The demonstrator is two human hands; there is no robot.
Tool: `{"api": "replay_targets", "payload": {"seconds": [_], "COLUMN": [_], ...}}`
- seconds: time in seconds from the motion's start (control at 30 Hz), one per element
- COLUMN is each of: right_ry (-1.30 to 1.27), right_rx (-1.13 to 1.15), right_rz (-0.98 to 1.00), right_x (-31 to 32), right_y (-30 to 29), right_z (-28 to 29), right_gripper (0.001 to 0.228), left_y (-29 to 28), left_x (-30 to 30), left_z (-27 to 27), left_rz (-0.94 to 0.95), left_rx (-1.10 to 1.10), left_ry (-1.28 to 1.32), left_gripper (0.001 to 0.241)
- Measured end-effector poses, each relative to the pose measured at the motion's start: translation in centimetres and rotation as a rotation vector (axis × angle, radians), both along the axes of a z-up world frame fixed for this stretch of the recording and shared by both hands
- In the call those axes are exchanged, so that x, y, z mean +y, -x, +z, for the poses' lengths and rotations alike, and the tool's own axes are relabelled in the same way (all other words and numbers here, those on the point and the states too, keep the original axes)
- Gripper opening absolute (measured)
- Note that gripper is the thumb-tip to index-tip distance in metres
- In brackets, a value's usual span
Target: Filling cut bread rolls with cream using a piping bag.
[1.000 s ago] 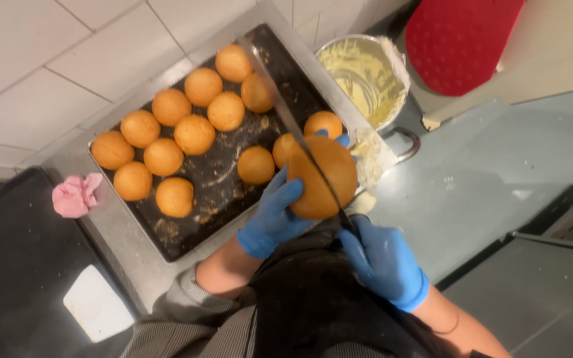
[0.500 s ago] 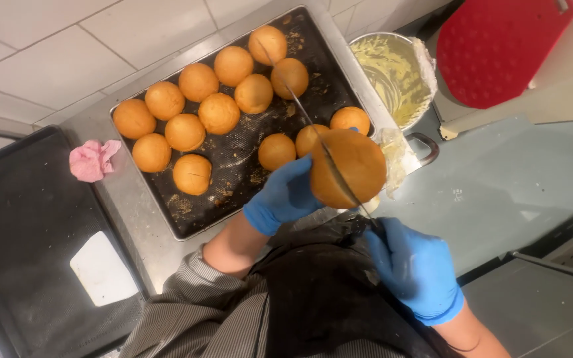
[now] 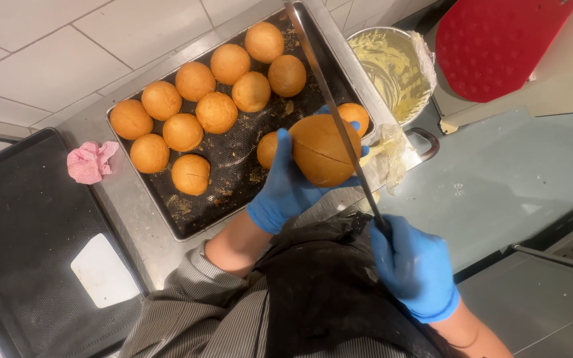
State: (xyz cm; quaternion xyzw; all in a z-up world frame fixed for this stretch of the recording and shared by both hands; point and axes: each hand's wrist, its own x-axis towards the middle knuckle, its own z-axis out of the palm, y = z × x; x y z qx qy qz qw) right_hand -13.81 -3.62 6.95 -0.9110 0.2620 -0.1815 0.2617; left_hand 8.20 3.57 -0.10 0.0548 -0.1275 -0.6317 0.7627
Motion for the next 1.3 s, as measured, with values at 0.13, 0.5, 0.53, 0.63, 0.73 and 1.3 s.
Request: {"api": "replay_targets", "payload": {"seconds": [0.13,0.5,0.53,0.63,0.73,1.3], "right_ry": [-0.155,-0.102,-0.1,-0.095,-0.109,-0.158], "right_rx": [0.03,-0.021,-0.024,0.095,0.087,0.138], "right_rz": [-0.024,-0.009,-0.005,0.026,0.042,0.128], "right_x": [0.5,0.2,0.1,0.2,-0.1,-0.5], "right_y": [-0.5,-0.9,-0.6,0.5,0.4,-1.3], "right_z": [-0.5,-1.1,-1.4,-2.2,-3.0,-4.0], "right_gripper": [0.013,0.011,0.011,0.013,0.014,0.018], "left_y": [1.1,3.7,3.3,2.7,3.4,3.4], "left_x": [-0.3,-0.6,-0.6,-0.3,-0.1,2.2], "left_z": [1.0,0.2,0.0,-0.3,0.3,1.7], "left_rz": [0.089,0.206,0.21,0.24,0.248,0.257], "left_rx": [-0.064,-0.189,-0.192,-0.112,-0.109,-0.131], "left_ry": [-0.139,-0.111,-0.11,-0.114,-0.14,-0.008], "left_gripper": [0.088,0.089,0.089,0.089,0.089,0.102]}}
